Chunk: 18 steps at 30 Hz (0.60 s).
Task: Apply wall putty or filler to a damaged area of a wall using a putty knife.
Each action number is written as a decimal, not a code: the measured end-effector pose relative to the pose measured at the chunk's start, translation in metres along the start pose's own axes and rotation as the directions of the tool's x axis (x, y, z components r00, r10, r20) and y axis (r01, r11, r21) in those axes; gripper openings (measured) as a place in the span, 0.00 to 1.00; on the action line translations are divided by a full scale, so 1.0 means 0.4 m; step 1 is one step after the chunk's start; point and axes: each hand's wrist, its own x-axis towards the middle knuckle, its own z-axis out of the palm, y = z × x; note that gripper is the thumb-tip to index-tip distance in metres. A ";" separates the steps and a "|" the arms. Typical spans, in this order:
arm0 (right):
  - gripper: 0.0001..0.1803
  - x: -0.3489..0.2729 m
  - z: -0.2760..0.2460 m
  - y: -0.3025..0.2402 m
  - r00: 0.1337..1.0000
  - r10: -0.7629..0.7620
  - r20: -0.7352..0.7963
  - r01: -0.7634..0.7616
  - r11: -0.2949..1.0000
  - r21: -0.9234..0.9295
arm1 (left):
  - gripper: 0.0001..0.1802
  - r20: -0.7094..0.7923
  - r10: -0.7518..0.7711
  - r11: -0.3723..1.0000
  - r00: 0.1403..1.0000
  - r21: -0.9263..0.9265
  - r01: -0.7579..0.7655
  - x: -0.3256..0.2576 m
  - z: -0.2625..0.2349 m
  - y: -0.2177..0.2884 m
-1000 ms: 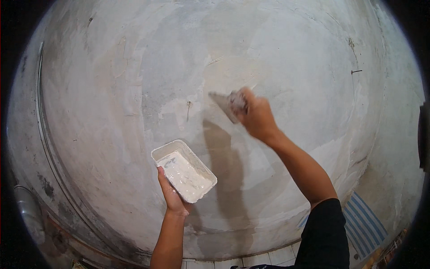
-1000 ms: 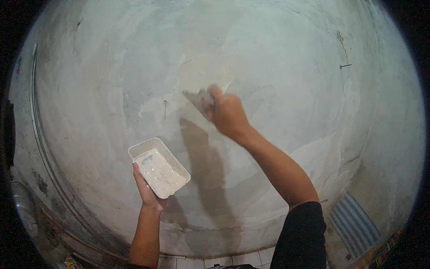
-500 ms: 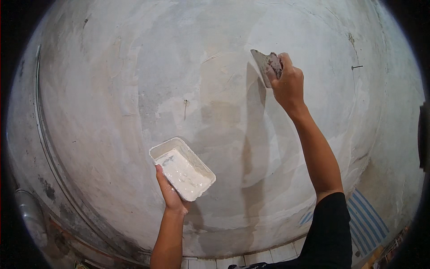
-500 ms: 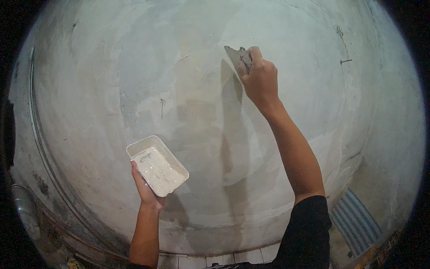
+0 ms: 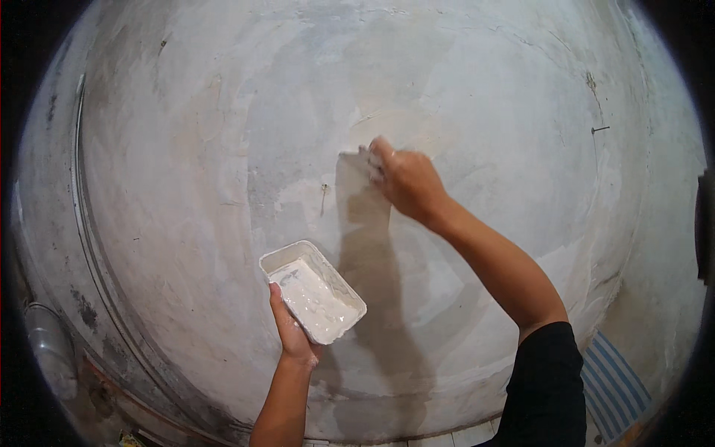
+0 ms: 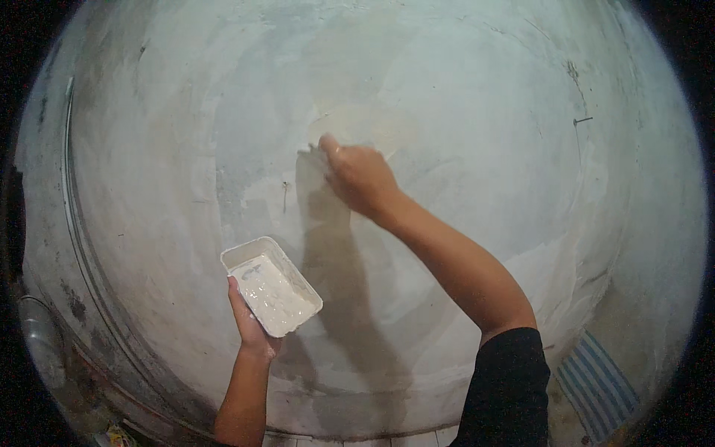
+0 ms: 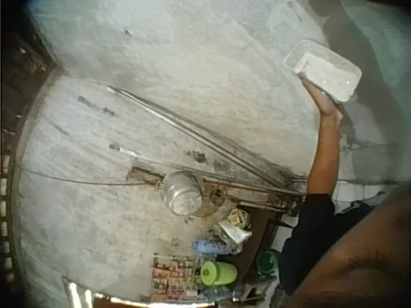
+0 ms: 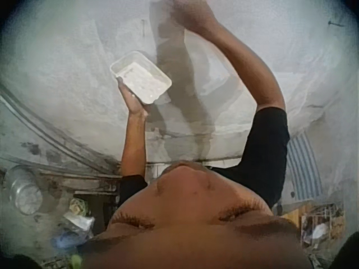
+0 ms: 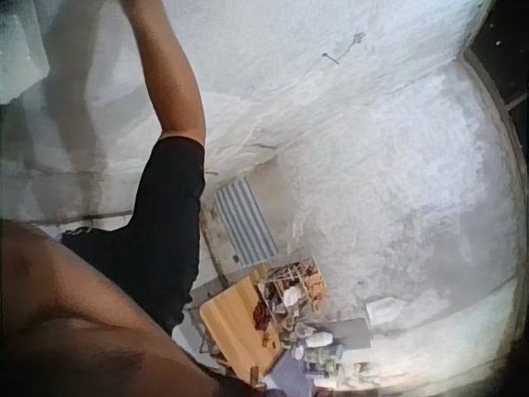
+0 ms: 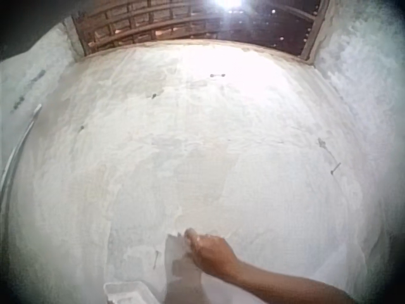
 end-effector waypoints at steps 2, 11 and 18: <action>0.17 0.057 -0.039 0.037 0.996 0.016 -0.088 -0.022 0.998 -0.061 | 0.42 0.010 -0.001 1.000 1.000 -0.010 0.001 0.002 0.001 -0.007; 0.15 0.167 -0.268 0.223 0.849 0.146 -0.508 -0.254 0.956 -0.149 | 0.43 -0.016 0.028 0.999 0.999 -0.021 -0.028 0.004 0.007 -0.011; 0.20 0.013 -0.154 0.073 0.971 0.142 -0.190 -0.133 0.989 0.061 | 0.43 0.027 0.045 0.998 0.999 -0.037 -0.044 0.002 0.006 -0.003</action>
